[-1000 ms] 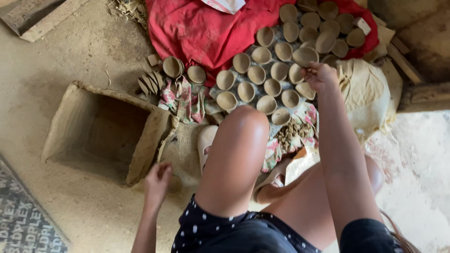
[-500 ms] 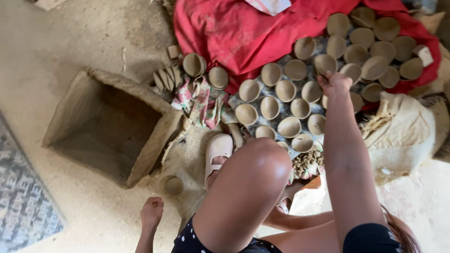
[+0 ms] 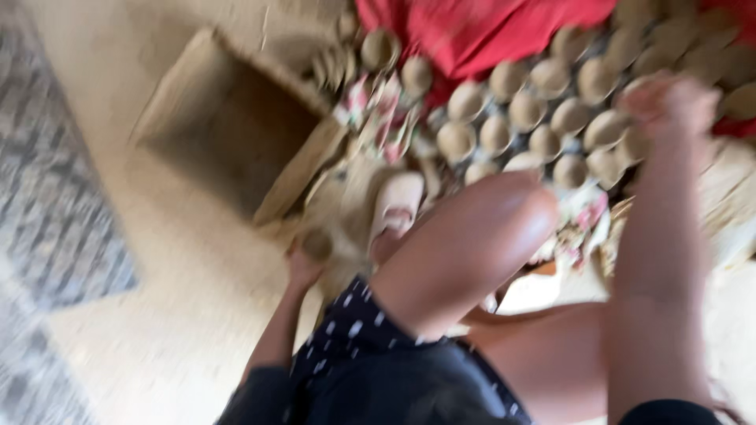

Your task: The person shapes a small clay pot by hand, smoothing the rim and walls while rotating it.

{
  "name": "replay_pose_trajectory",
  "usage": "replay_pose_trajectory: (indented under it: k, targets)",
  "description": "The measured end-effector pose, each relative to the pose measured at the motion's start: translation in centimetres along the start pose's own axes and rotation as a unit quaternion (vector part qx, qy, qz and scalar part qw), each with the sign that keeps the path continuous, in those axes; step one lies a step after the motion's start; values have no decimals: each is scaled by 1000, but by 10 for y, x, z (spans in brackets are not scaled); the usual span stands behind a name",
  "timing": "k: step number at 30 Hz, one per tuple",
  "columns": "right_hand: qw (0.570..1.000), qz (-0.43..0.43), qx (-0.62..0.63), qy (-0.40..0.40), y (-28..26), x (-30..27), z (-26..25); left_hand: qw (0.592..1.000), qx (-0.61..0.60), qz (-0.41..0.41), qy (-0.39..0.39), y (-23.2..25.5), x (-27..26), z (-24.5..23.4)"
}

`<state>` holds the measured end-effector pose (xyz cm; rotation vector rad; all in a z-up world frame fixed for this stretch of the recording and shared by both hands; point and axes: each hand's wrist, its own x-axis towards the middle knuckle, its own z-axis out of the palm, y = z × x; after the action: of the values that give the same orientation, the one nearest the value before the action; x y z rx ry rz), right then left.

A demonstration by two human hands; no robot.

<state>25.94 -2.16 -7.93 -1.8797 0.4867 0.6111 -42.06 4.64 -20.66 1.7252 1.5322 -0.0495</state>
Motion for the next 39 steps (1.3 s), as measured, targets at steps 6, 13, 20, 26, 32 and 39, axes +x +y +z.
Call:
replay_pose_trajectory:
  k: [6, 13, 20, 26, 32, 39]
  targets:
    - [997, 2, -72, -20, 93, -57, -37, 997, 14, -51, 58, -3, 6, 4]
    - [979, -75, -189, -24, 111, -59, -93, 976, -126, -127, 122, 14, 5, -9]
    - [817, -378, -435, -25, 46, -170, -132, 775, -546, -257, -190, 23, 36, -37]
    - [633, -664, -255, -306, 24, -380, -117, 659, -617, 34, -428, 193, 31, -90]
    - [744, -607, 62, -271, 46, -407, -101, 715, -467, 169, -492, 401, -82, -95]
    - [867, -468, 137, -102, 66, -354, -151, 753, -65, 629, -180, 469, -168, -89]
